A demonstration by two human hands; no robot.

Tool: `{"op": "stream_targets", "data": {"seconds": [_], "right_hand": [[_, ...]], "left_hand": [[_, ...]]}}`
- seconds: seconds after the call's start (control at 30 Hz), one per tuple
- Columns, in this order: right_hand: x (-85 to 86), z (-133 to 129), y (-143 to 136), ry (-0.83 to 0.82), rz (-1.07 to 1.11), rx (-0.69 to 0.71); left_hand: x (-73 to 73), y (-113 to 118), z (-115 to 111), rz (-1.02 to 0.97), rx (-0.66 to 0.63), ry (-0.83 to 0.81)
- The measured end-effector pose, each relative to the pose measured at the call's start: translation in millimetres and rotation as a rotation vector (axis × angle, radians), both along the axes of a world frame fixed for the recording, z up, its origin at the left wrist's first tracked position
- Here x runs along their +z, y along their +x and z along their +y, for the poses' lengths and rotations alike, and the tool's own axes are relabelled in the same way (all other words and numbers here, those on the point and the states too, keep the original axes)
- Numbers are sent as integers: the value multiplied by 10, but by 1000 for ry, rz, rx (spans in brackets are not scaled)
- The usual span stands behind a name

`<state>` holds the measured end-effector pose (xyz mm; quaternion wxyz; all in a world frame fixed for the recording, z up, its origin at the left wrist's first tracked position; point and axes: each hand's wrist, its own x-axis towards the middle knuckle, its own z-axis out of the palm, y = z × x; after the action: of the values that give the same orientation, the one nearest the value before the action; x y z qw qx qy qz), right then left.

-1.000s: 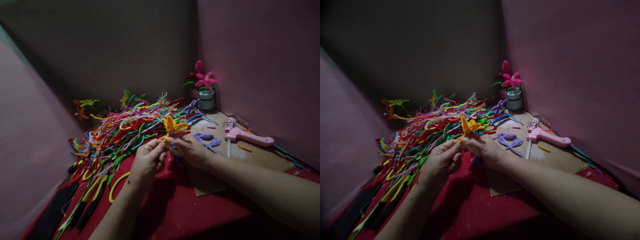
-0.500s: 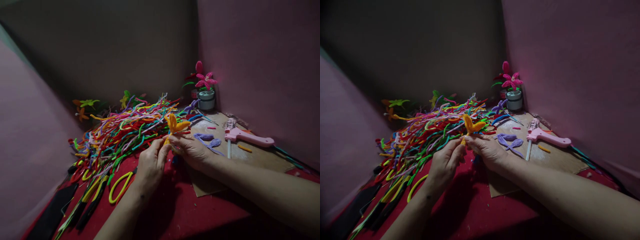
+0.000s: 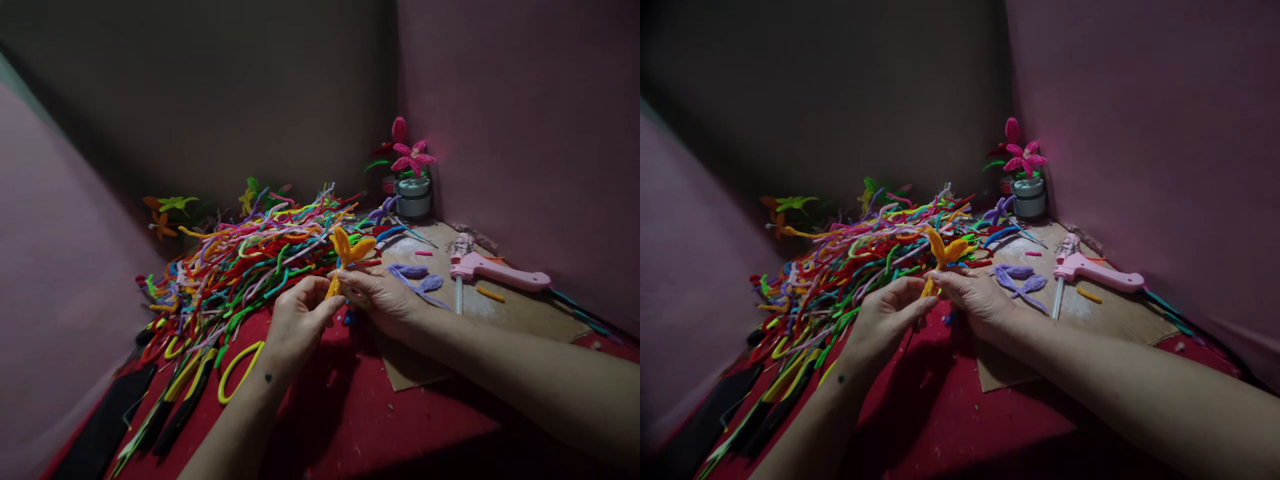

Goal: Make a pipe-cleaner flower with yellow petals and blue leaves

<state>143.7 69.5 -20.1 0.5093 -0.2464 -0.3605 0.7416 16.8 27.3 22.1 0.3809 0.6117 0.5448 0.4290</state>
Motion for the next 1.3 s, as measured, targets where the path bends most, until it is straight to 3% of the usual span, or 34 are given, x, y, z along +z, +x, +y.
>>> {"op": "stream_targets", "data": {"seconds": [0.1, 0.27, 0.33, 0.43, 0.67, 0.93, 1.17, 1.23, 1.3], "right_hand": [[14, -7, 2, 11, 4, -1], [23, -22, 1, 15, 29, -5], [24, -27, 2, 22, 35, 26], [30, -27, 2, 32, 46, 61], [-4, 1, 3, -29, -27, -18], [-6, 6, 0, 4, 21, -13], [12, -3, 5, -19, 9, -96], [22, -3, 7, -21, 3, -112], [36, -4, 7, -41, 21, -105]], "left_hand": [[-22, -19, -6, -53, -28, -47], [-50, -117, 51, -399, -241, -301], [-63, -143, 83, -450, -286, -339], [-76, -150, 108, -427, -235, -302], [-71, -149, 102, -368, -113, -252], [-56, -34, 48, -90, -53, -87], [-244, 0, -37, 660, 119, 419], [-249, 4, -58, 684, 121, 469], [-224, 19, -67, 544, 96, 400]]}}
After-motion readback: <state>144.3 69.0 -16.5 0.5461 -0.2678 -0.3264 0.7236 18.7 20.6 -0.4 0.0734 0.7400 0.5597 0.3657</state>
